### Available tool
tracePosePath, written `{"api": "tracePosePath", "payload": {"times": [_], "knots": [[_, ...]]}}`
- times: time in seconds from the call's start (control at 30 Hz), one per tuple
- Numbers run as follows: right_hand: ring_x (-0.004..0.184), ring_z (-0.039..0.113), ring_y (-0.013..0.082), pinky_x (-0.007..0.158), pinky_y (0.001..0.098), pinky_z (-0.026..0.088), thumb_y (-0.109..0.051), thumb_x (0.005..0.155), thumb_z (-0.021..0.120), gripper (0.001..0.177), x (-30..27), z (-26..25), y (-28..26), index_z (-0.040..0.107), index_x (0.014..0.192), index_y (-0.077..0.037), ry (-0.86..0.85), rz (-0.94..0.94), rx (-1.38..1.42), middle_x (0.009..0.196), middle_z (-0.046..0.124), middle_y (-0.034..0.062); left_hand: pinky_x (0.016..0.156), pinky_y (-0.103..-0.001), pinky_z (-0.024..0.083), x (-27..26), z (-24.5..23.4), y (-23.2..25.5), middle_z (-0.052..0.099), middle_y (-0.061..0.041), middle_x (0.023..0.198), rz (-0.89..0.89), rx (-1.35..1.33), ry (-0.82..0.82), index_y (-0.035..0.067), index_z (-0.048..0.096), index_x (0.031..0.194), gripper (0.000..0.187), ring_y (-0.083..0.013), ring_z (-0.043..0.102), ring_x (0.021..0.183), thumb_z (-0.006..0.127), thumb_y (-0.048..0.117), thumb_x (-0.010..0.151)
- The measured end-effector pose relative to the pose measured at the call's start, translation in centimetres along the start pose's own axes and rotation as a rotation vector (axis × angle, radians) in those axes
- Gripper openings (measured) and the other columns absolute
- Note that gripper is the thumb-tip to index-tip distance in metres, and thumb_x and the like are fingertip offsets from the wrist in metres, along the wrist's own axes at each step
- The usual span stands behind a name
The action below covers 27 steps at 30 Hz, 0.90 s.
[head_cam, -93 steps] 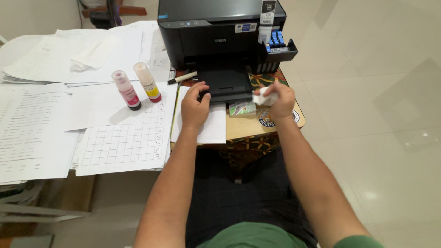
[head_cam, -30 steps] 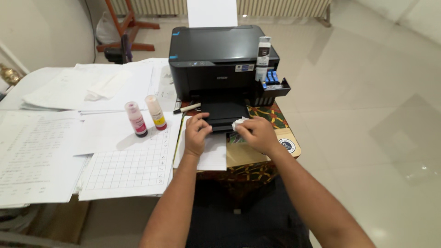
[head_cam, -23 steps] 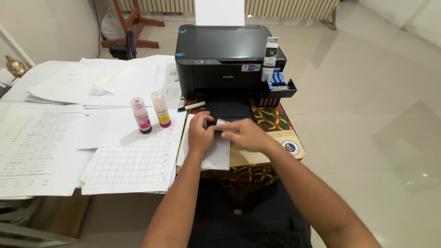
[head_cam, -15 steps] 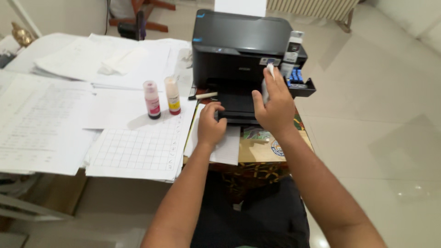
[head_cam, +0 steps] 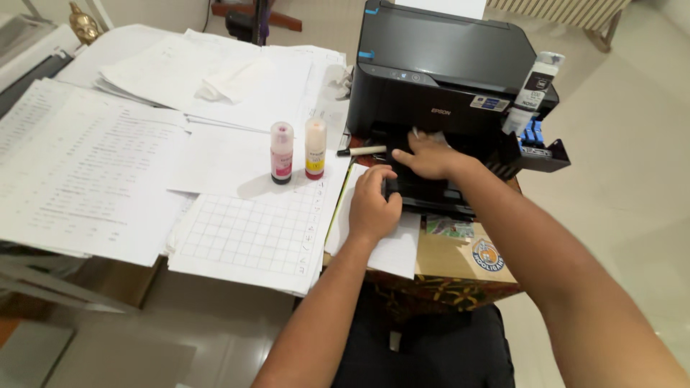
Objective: The person sits on the floor and refills an Epson printer with ink. They handle three ink bottles (yellow, magenta, black), insert the black and yellow bottles into the printer's ink tank, and wipe the printer's paper output tray with a tissue. They also briefly open a small booklet.
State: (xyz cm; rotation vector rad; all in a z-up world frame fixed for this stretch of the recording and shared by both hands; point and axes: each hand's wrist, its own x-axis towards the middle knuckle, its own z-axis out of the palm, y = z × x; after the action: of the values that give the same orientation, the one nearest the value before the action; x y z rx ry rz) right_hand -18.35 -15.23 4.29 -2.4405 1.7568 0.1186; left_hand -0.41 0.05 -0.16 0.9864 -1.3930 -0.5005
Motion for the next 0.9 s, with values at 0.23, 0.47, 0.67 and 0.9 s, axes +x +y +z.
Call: {"api": "tracePosePath", "payload": {"times": [0.23, 0.47, 0.67, 0.9], "knots": [[0.157, 0.012, 0.0292, 0.125, 0.0451, 0.010, -0.061, 0.100, 0.033, 0.081, 1.1, -1.1, -2.3, 0.024, 0.159, -0.007, -0.053, -0.106, 0.071, 0.169, 0.016, 0.0134, 0.096, -0.041, 0.049, 0.6, -0.5, 1.1, 0.064, -0.012, 0.119, -0.191, -0.073, -0.032, 0.007, 0.058, 0.124, 0.043, -0.0295, 0.060, 0.114, 0.066, 0.014, 0.082], [0.157, 0.021, 0.0271, 0.125, 0.0438, 0.006, -0.045, 0.103, 0.038, 0.063, -5.9, -1.4, -3.4, 0.039, 0.156, -0.011, -0.088, -0.405, 0.305, 0.166, 0.030, 0.0130, 0.099, -0.035, 0.049, 0.5, -0.4, -0.1, 0.065, -0.010, 0.122, -0.171, -0.280, 0.053, 0.005, 0.056, 0.127, 0.035, -0.0231, 0.062, 0.114, 0.049, 0.030, 0.103], [0.157, 0.030, 0.0254, 0.127, 0.0417, 0.017, -0.040, 0.105, 0.043, 0.055, -13.6, -1.7, -4.0, 0.053, 0.150, -0.009, -0.260, -0.426, 0.580, 0.165, 0.041, 0.0123, 0.100, -0.034, 0.048, 0.5, 0.1, -1.3, 0.064, -0.010, 0.123, -0.180, -0.352, 0.081, 0.005, 0.057, 0.127, 0.039, -0.0221, 0.061, 0.114, 0.043, 0.035, 0.107], [0.154, 0.022, 0.0267, 0.123, 0.0421, 0.012, -0.038, 0.102, 0.042, 0.061, -13.3, -1.1, -1.5, 0.041, 0.155, -0.008, 0.030, -0.351, 0.466, 0.167, 0.031, 0.0132, 0.093, -0.033, 0.050, 0.6, 0.1, -0.6, 0.069, -0.008, 0.114, -0.173, -0.218, 0.030, 0.006, 0.061, 0.122, 0.035, -0.0213, 0.064, 0.105, 0.046, 0.033, 0.105]]}}
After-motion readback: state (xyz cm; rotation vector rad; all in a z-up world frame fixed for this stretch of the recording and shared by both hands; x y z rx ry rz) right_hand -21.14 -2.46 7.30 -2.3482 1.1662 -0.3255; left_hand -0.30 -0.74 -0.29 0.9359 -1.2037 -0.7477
